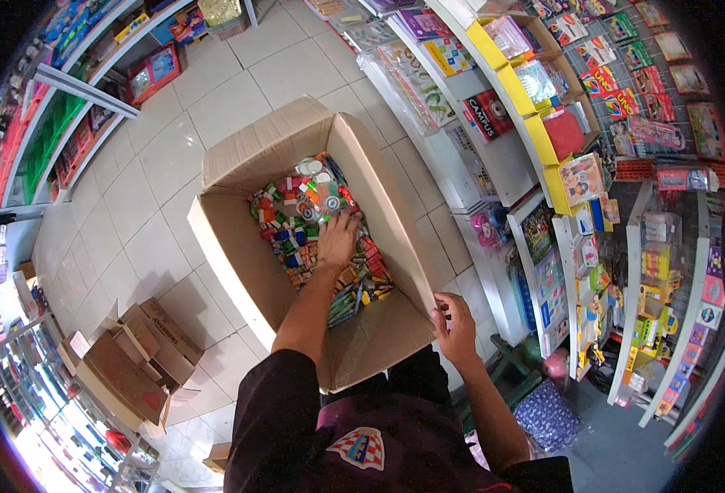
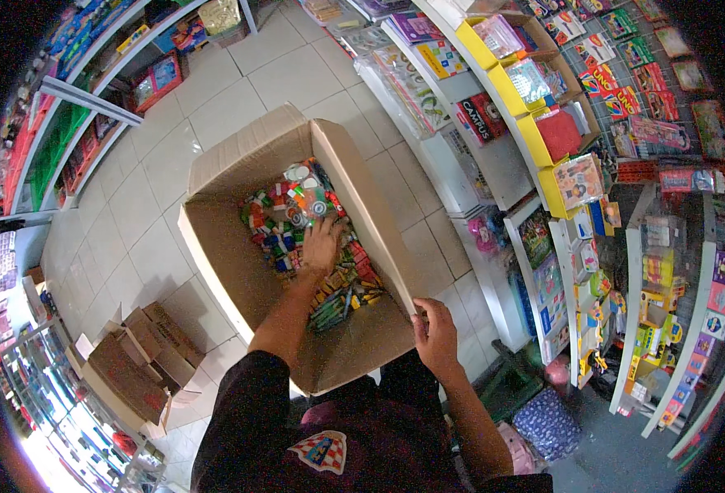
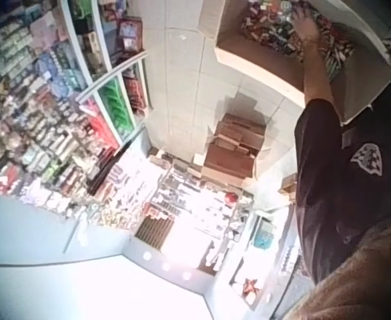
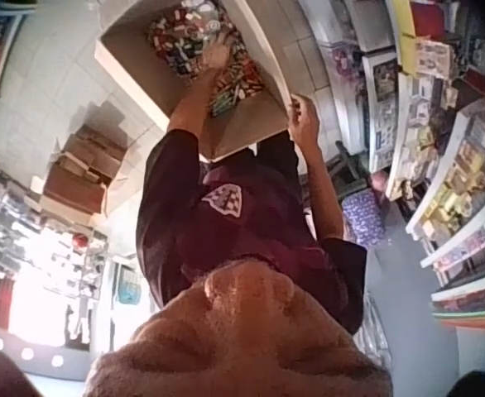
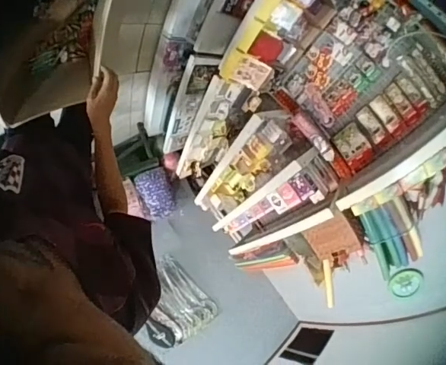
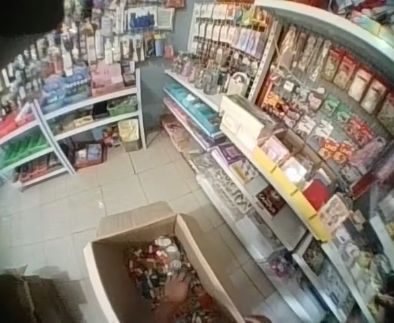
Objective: The recorder is organizing and stocking small stationary items from a cardboard box onto store shelves.
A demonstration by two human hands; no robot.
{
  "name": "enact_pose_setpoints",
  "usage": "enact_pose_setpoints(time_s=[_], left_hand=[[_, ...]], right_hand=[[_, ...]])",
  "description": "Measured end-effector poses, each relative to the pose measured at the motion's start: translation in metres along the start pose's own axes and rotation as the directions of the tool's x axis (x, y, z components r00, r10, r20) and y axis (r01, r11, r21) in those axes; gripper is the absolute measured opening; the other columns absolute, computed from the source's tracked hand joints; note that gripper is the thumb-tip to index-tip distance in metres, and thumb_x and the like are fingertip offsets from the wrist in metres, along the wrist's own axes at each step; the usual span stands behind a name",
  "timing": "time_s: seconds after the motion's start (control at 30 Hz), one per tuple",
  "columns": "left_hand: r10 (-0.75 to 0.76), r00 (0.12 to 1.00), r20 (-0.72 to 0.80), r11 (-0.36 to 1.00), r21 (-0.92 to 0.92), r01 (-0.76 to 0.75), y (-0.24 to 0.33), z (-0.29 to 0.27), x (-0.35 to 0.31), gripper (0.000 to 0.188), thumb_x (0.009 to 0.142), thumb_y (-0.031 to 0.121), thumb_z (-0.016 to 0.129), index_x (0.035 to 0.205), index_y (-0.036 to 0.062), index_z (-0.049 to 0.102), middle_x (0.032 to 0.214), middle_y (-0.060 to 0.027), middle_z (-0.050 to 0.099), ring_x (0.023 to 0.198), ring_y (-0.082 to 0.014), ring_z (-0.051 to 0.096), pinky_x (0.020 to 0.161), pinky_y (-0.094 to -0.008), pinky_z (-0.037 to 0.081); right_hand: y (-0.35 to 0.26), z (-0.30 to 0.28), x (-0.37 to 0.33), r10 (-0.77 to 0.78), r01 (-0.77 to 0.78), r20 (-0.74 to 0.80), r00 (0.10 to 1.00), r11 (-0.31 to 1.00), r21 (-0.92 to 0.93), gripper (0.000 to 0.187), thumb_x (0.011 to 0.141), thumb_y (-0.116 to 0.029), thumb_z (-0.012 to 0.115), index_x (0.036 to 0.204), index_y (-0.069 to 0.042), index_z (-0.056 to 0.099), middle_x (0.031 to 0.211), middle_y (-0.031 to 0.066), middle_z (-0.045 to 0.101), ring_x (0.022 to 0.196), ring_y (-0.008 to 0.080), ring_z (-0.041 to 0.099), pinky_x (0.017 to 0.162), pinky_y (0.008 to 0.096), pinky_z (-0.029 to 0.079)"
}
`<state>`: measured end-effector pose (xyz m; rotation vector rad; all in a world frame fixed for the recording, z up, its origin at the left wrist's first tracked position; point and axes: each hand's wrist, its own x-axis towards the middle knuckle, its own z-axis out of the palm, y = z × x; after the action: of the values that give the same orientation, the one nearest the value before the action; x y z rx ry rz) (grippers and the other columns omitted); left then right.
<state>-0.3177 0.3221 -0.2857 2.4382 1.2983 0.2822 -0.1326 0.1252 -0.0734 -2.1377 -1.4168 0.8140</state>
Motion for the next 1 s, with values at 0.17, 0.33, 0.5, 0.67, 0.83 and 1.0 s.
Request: enact_pose_setpoints(time_s=[0.17, 0.33, 0.5, 0.67, 0.83, 1.0], left_hand=[[-0.153, 0.988, 0.025, 0.966, 0.214, 0.144, -0.022, -0.002, 0.028, 0.026, 0.089, 0.019, 0.054, 0.113, 0.0111, 0.062, 0.133, -0.0107, 0.049, 0.123, -0.0296, 0.044, 0.1, -0.0534, 0.034], [-0.117, 0.988, 0.1, 0.97, 0.224, 0.092, -0.016, 0.009, 0.045, 0.021, 0.088, 0.02, 0.054, 0.104, 0.0111, 0.065, 0.121, -0.0072, 0.055, 0.116, -0.0252, 0.047, 0.096, -0.051, 0.035], [-0.092, 0.988, 0.123, 0.966, 0.251, 0.059, -0.017, 0.026, 0.062, 0.02, 0.087, 0.017, 0.052, 0.099, 0.0122, 0.068, 0.105, -0.0063, 0.065, 0.106, -0.0224, 0.059, 0.091, -0.0487, 0.037], [-0.007, 0.996, 0.092, 0.956, 0.293, -0.02, -0.022, 0.025, 0.06, 0.018, 0.085, 0.019, 0.055, 0.093, 0.0106, 0.069, 0.096, -0.0054, 0.068, 0.1, -0.0227, 0.062, 0.088, -0.043, 0.041], [-0.19, 0.98, -0.063, 0.972, 0.126, 0.197, -0.01, -0.018, 0.046, 0.012, 0.085, 0.017, 0.062, 0.085, 0.0066, 0.069, 0.083, -0.0098, 0.069, 0.092, -0.0254, 0.066, 0.079, -0.0409, 0.047], [-0.449, 0.883, -0.137, 0.861, -0.33, 0.387, 0.035, -0.114, -0.01, 0.015, 0.089, 0.012, 0.061, 0.095, 0.002, 0.07, 0.09, -0.0168, 0.069, 0.075, -0.0328, 0.068, 0.078, -0.044, 0.052]], right_hand=[[-0.002, 0.001, 0.0, 0.072, -0.072, 0.011, 0.997, 0.996, 0.052, 0.027, 0.09, -0.01, 0.061, 0.116, -0.003, 0.057, 0.111, 0.0175, 0.061, 0.1, 0.0359, 0.06, 0.085, 0.0424, 0.05], [-0.004, -0.002, 0.004, 0.035, -0.034, 0.022, 0.999, 0.998, -0.054, 0.026, 0.091, -0.012, 0.061, 0.115, -0.003, 0.058, 0.112, 0.017, 0.061, 0.103, 0.0355, 0.058, 0.087, 0.0429, 0.049], [-0.004, -0.005, 0.004, 0.029, -0.027, 0.035, 0.999, 0.998, -0.063, 0.028, 0.09, -0.012, 0.062, 0.116, -0.004, 0.058, 0.112, 0.0158, 0.062, 0.103, 0.035, 0.058, 0.088, 0.0434, 0.048], [-0.009, -0.005, 0.007, 0.014, -0.013, 0.018, 1.0, 0.998, -0.067, 0.027, 0.089, -0.011, 0.062, 0.115, -0.004, 0.058, 0.111, 0.016, 0.062, 0.104, 0.0344, 0.058, 0.09, 0.0426, 0.048], [-0.027, -0.005, 0.005, -0.208, 0.17, -0.146, 0.967, 0.956, -0.241, 0.029, 0.087, -0.012, 0.065, 0.114, -0.002, 0.059, 0.11, 0.0183, 0.061, 0.104, 0.0353, 0.058, 0.091, 0.0427, 0.048], [-0.062, 0.03, 0.015, 0.293, -0.326, 0.148, 0.945, 0.799, 0.505, 0.037, 0.089, -0.019, 0.07, 0.119, -0.003, 0.055, 0.117, 0.0123, 0.061, 0.109, 0.0273, 0.058, 0.09, 0.0413, 0.048]])
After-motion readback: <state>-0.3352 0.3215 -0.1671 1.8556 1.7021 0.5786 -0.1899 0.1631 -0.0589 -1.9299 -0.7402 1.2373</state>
